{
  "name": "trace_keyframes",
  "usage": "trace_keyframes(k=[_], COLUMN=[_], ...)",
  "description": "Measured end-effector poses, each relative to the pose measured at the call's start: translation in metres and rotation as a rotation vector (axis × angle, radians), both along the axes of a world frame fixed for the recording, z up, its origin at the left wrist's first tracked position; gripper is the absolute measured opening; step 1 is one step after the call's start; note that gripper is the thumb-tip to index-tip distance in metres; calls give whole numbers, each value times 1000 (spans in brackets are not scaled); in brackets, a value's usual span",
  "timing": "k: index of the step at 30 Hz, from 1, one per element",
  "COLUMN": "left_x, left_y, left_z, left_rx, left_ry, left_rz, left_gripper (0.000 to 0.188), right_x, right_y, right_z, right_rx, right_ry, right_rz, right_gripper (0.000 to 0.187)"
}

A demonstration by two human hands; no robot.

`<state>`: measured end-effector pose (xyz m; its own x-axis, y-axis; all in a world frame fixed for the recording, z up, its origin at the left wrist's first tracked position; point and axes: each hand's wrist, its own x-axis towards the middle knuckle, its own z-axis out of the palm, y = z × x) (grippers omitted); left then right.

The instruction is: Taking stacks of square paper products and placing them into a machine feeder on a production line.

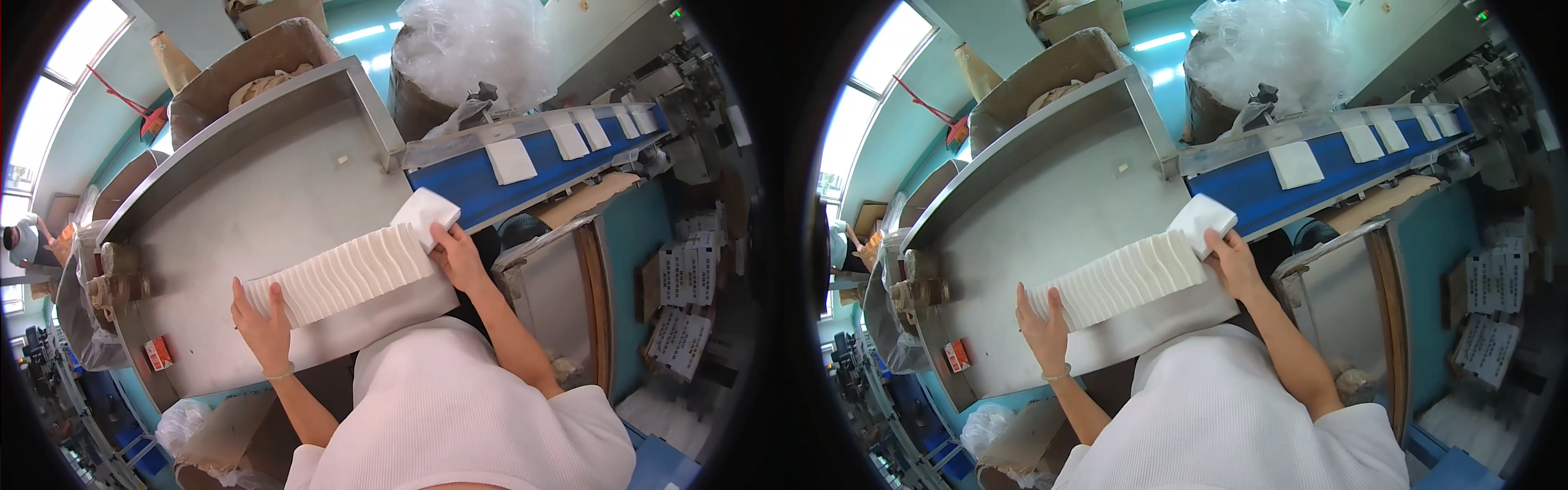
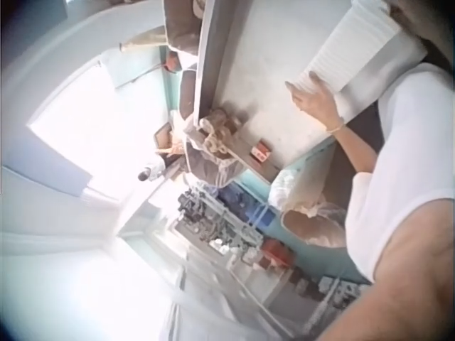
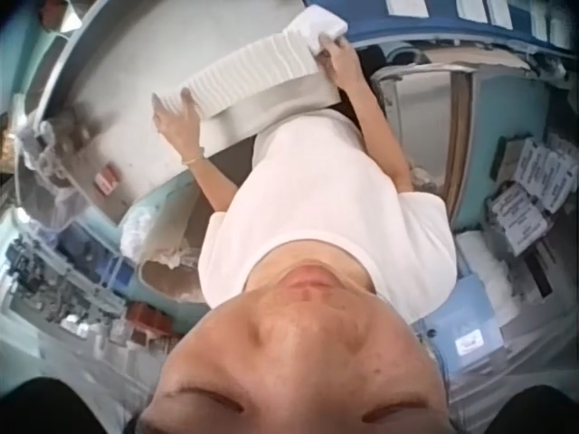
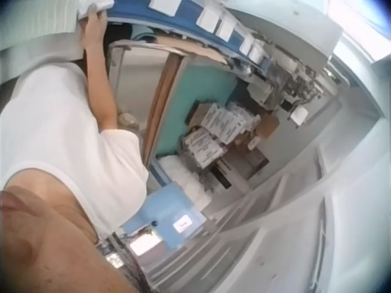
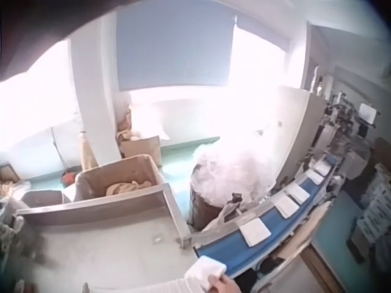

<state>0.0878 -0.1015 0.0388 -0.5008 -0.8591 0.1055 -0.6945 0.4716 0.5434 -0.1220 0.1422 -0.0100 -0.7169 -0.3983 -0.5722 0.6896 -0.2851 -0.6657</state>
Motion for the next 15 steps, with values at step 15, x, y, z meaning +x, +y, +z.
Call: trace_keyframes(k=[15], left_x=[-2], left_y=[7], left_z=[-9], left_rx=[-63], left_ry=[40], left_rz=[-21], left_gripper=[71], right_x=[7], right_y=[15], right_z=[0], right_rx=[17], right_ry=[-111], right_rz=[636], right_gripper=[38])
